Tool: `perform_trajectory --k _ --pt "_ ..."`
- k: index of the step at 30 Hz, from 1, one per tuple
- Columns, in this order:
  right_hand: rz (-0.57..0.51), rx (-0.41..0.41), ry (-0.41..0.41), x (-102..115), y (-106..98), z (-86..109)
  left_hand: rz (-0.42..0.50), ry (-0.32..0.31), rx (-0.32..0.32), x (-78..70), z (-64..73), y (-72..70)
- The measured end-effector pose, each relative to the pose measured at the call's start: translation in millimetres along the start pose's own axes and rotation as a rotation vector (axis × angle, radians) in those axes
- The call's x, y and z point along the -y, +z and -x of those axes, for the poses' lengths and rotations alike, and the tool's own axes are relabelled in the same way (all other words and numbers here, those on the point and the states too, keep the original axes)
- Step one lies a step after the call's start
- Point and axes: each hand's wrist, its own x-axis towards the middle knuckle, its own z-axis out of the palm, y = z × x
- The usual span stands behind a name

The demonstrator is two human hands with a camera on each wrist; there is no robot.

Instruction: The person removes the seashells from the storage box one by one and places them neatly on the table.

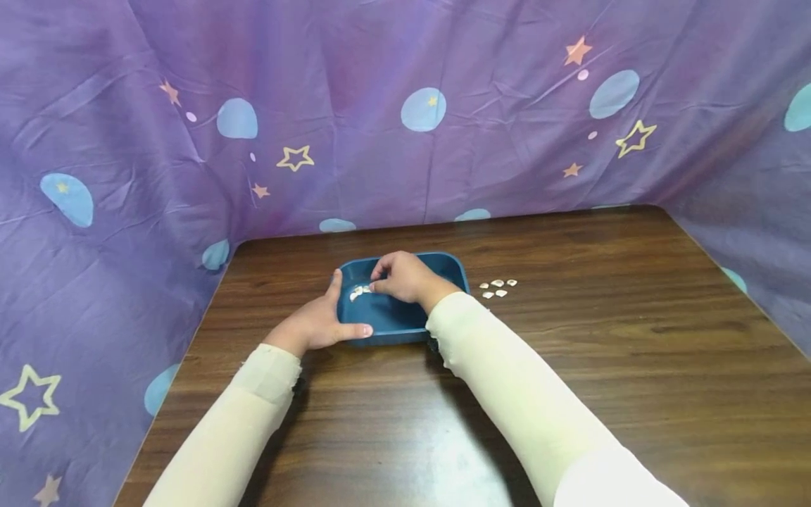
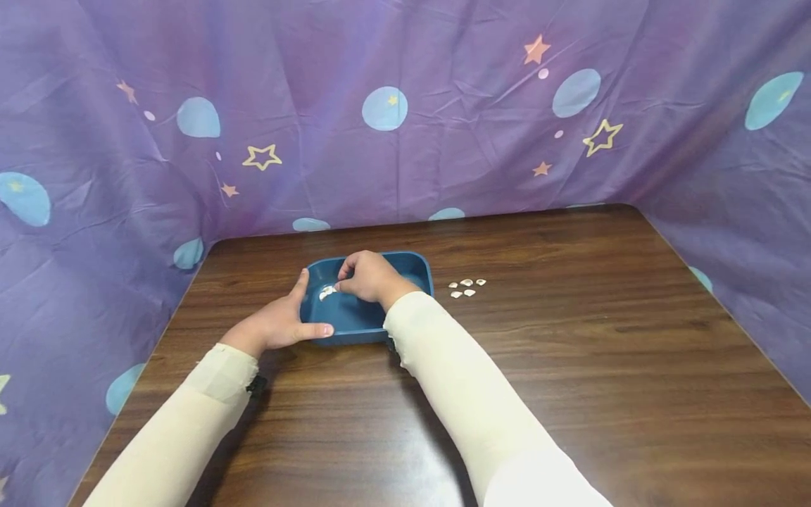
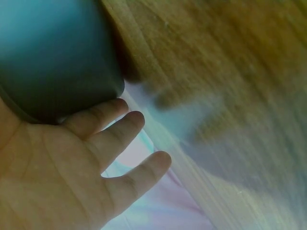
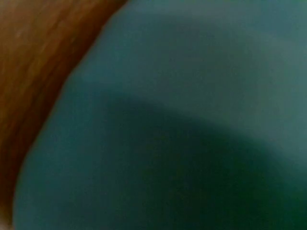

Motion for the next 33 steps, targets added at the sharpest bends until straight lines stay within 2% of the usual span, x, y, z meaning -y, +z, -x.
perform_trajectory --k 7,14,18,28,33 --pt "0.059 0.042 0.046 -2.3 5.2 -4.0 0.006 0.002 0.007 -0.1 0.7 -3.0" --pt "0.073 0.16 0.106 -6.2 11.0 -6.0 -0.002 0.011 0.016 -0.7 0.0 -4.4" --pt "0.09 0.197 0.14 -7.2 12.4 -5.0 0.0 0.012 0.014 -0.7 -0.7 -3.5" --pt "0.146 0.128 0.1 -5.7 13.8 -1.0 -0.012 0.007 -0.008 0.4 1.7 -0.9" --pt "0.15 0.121 0.075 -6.1 13.1 0.9 -0.01 0.012 -0.019 1.9 1.4 0.6"
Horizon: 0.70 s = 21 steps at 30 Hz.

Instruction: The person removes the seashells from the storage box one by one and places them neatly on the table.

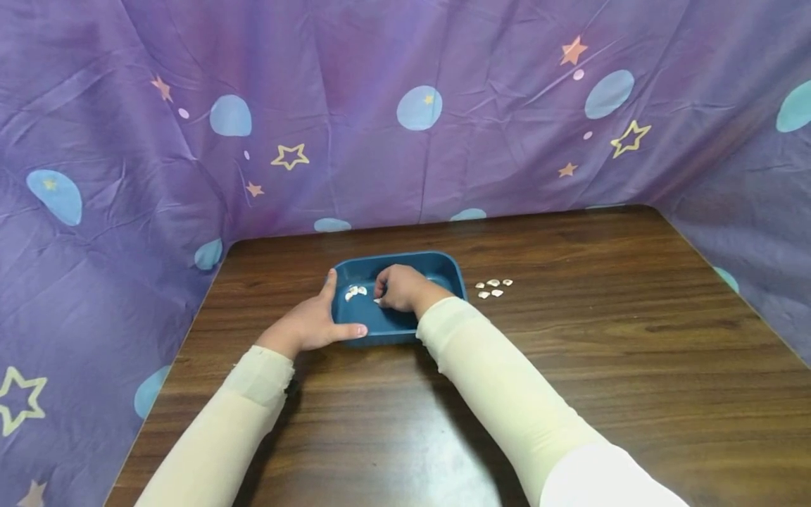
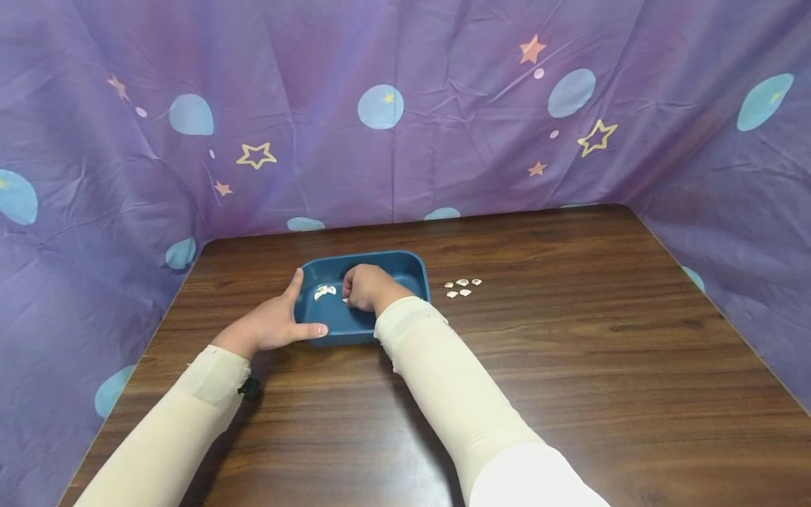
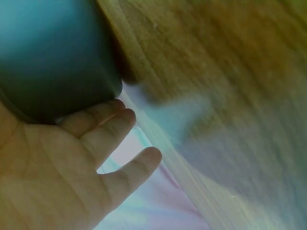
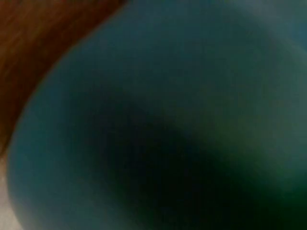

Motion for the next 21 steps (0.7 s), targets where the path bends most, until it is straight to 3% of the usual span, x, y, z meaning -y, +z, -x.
perform_trajectory --k 21 --pt "-0.026 0.037 0.007 -1.7 -0.9 -0.7 -0.003 0.035 -0.049 3.0 -1.7 3.8"
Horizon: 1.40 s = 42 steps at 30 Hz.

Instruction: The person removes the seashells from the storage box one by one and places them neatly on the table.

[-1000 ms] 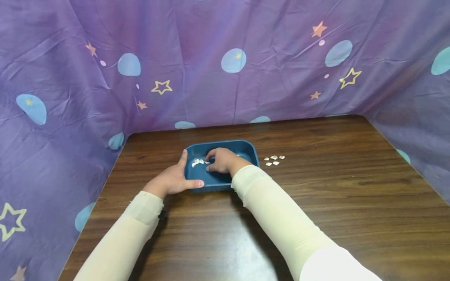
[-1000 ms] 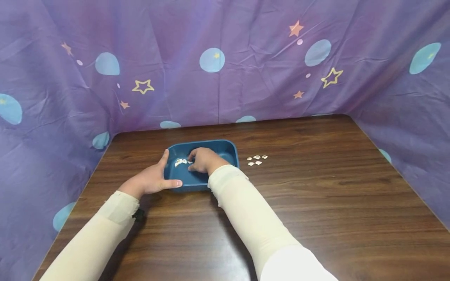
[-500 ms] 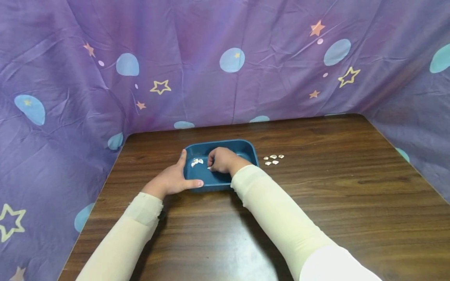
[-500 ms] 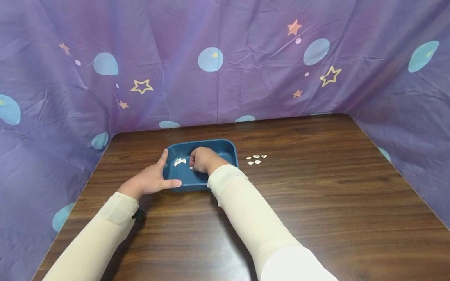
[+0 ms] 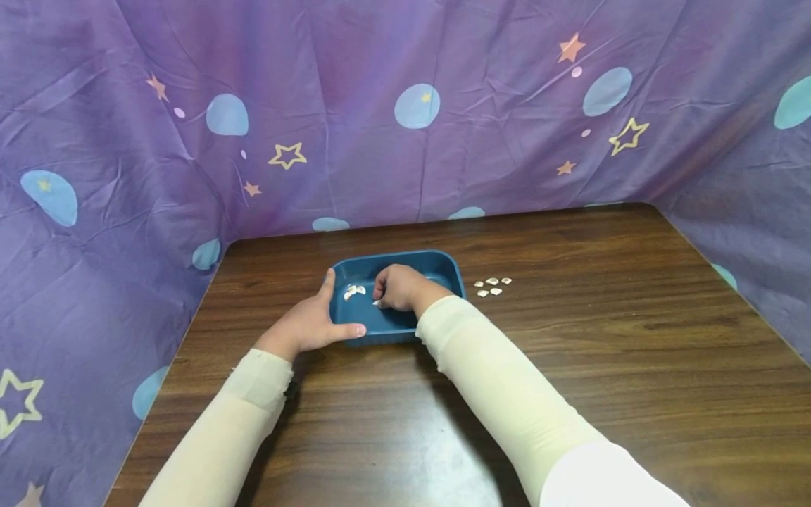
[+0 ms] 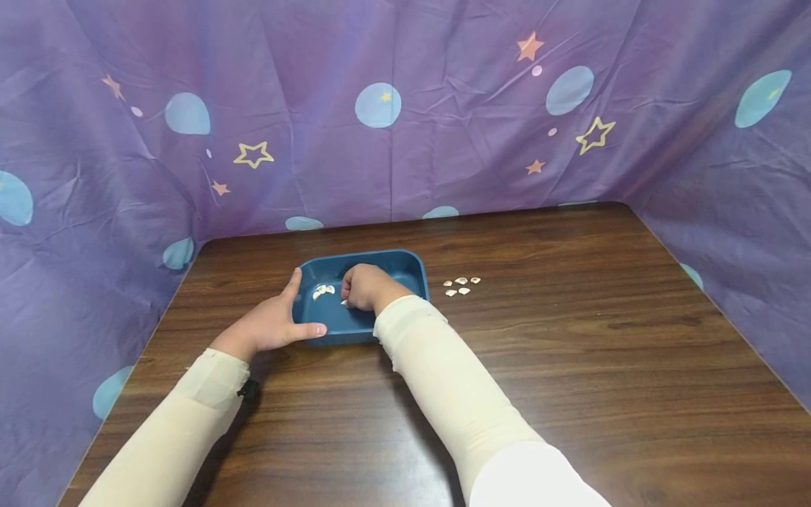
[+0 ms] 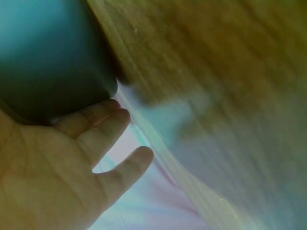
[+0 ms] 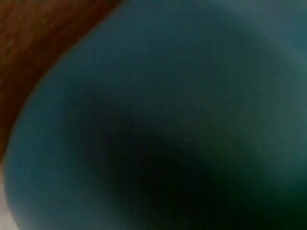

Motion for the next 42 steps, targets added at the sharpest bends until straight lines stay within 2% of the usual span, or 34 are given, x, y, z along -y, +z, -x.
perform_trajectory --k 17,25,35,42 --pt "0.001 -0.028 -0.015 1.9 -1.1 0.0 0.055 -0.02 0.002 1.2 -0.1 1.7" --pt "-0.085 -0.076 -0.027 6.5 -6.6 0.9 0.049 -0.007 0.006 2.6 -1.3 1.8" --pt "-0.228 -0.126 -0.013 6.8 -25.4 12.8 0.07 -0.02 0.018 3.3 -1.6 -0.2" --pt "-0.253 -0.2 -0.057 -11.6 -49.7 27.8 0.077 -0.031 0.018 0.8 -1.0 -0.3"
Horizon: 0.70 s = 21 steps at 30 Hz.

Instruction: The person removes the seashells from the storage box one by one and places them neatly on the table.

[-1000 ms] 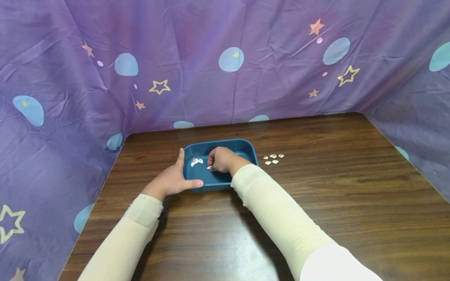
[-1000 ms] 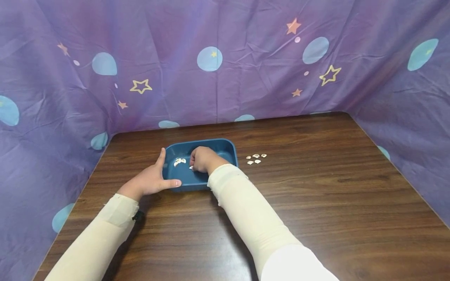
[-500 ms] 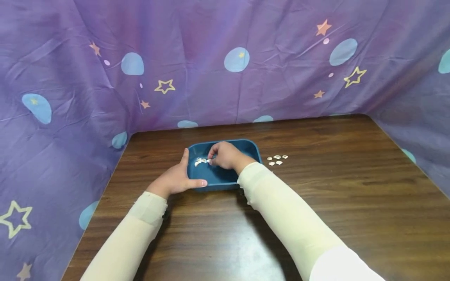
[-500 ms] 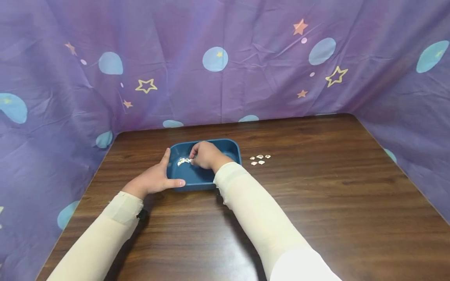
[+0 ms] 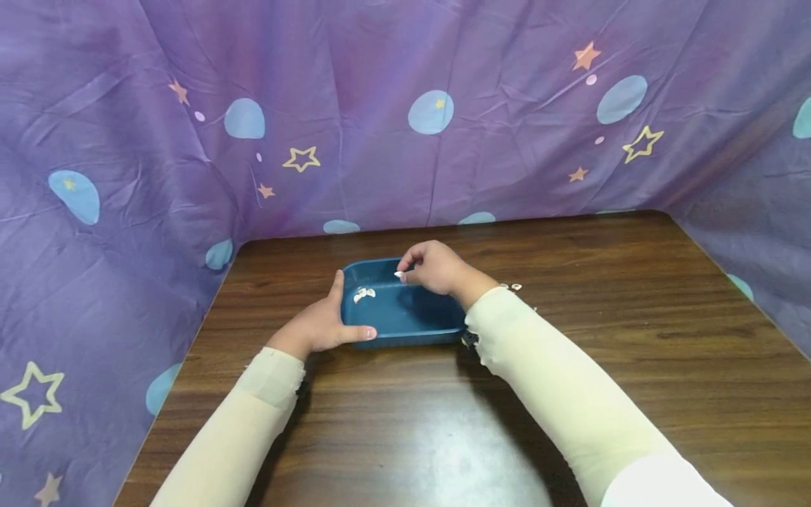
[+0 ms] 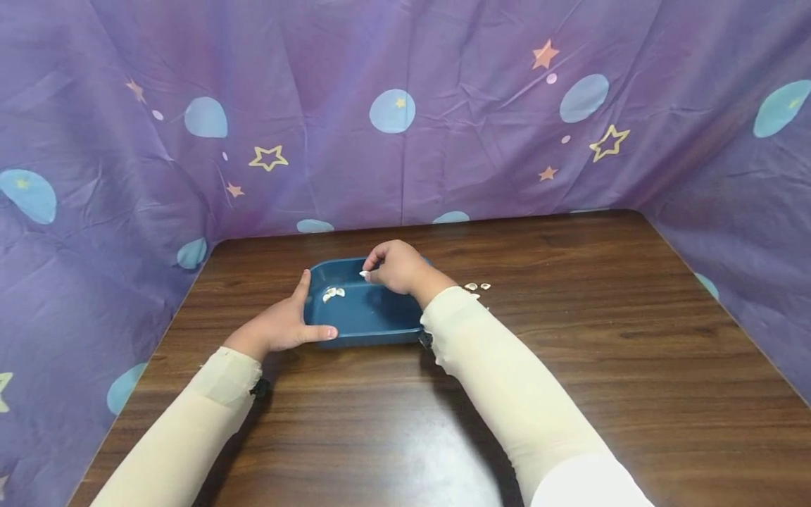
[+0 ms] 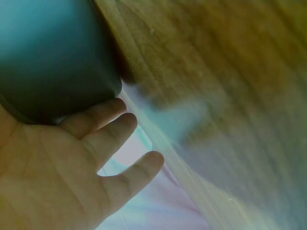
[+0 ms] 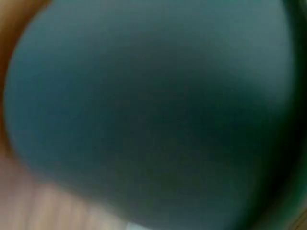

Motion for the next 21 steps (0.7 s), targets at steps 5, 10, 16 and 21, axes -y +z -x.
perform_trajectory --k 5,10,16,21 --pt "-0.005 -0.071 -0.05 -14.8 -27.5 11.5 0.0 -0.006 -0.011 -0.9 1.4 0.6" --pt "0.028 -0.094 -0.058 -34.3 -57.7 25.8 -0.017 -0.007 -0.007 -1.7 2.8 0.7" --pt "0.165 -0.106 -0.023 -66.3 -86.3 42.5 -0.02 -0.014 0.0 -3.1 3.7 0.1" --pt "0.241 -0.061 0.013 -95.7 -99.7 57.4 -0.028 -0.019 0.005 -3.4 3.2 1.3"
